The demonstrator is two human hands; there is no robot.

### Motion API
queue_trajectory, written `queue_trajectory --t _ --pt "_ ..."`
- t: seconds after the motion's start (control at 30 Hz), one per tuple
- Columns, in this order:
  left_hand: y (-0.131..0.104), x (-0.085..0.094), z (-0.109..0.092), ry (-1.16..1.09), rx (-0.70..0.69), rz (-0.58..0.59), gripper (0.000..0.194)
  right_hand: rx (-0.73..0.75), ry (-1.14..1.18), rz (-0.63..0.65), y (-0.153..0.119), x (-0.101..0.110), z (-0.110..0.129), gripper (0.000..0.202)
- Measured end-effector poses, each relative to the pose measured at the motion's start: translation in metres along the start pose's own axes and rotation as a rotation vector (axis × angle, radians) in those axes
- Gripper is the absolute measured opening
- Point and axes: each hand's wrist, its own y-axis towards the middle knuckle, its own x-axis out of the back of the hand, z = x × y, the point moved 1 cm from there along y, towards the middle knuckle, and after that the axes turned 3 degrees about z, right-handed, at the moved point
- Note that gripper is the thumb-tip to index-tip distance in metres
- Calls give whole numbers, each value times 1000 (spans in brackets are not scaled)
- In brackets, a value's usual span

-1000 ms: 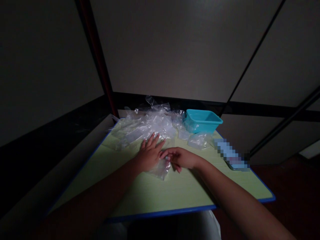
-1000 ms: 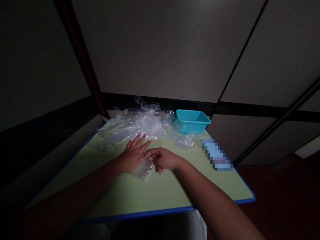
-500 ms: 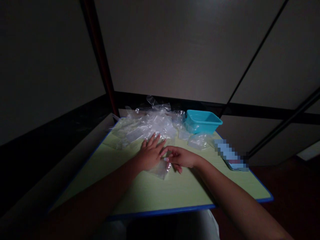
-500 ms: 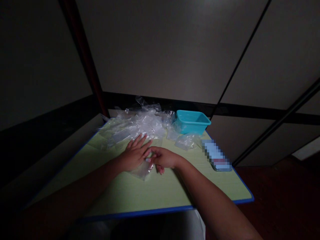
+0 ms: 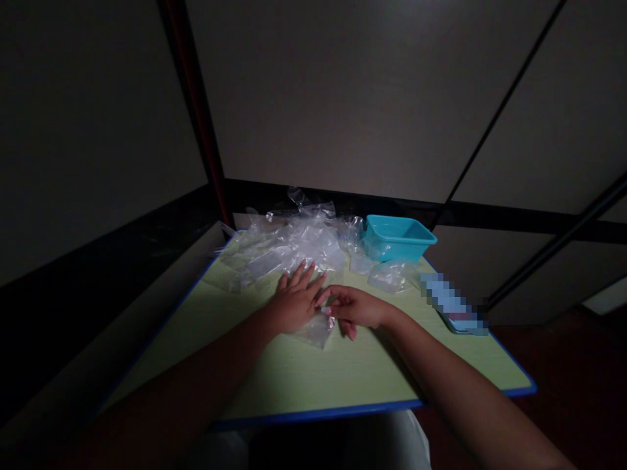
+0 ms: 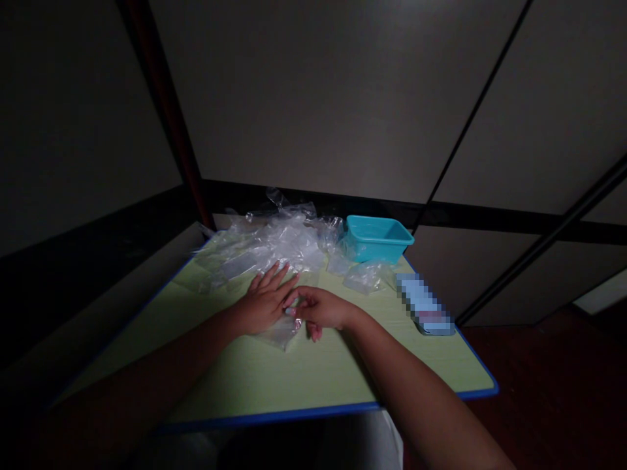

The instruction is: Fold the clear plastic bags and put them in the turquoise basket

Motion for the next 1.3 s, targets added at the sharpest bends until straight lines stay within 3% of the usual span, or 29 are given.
queue_trajectory --t 0.6,0.83,1.03,1.17,1.3 --pt "-1 0 -1 -36 7 -11 49 -14 -18 -108 -2 4 -1 29" --pt "1 -4 1 -39 18 7 51 135 -193 -357 -13 10 11 23" --pt "1 -2 0 -35 25 10 52 137 -260 -66 -17 1 14 17" --pt "0 -1 -1 -37 25 19 52 269 -489 -119 -15 -7 20 7" --pt "0 -1 -1 -45 23 14 53 412 -769 -171 -16 -12 27 10"
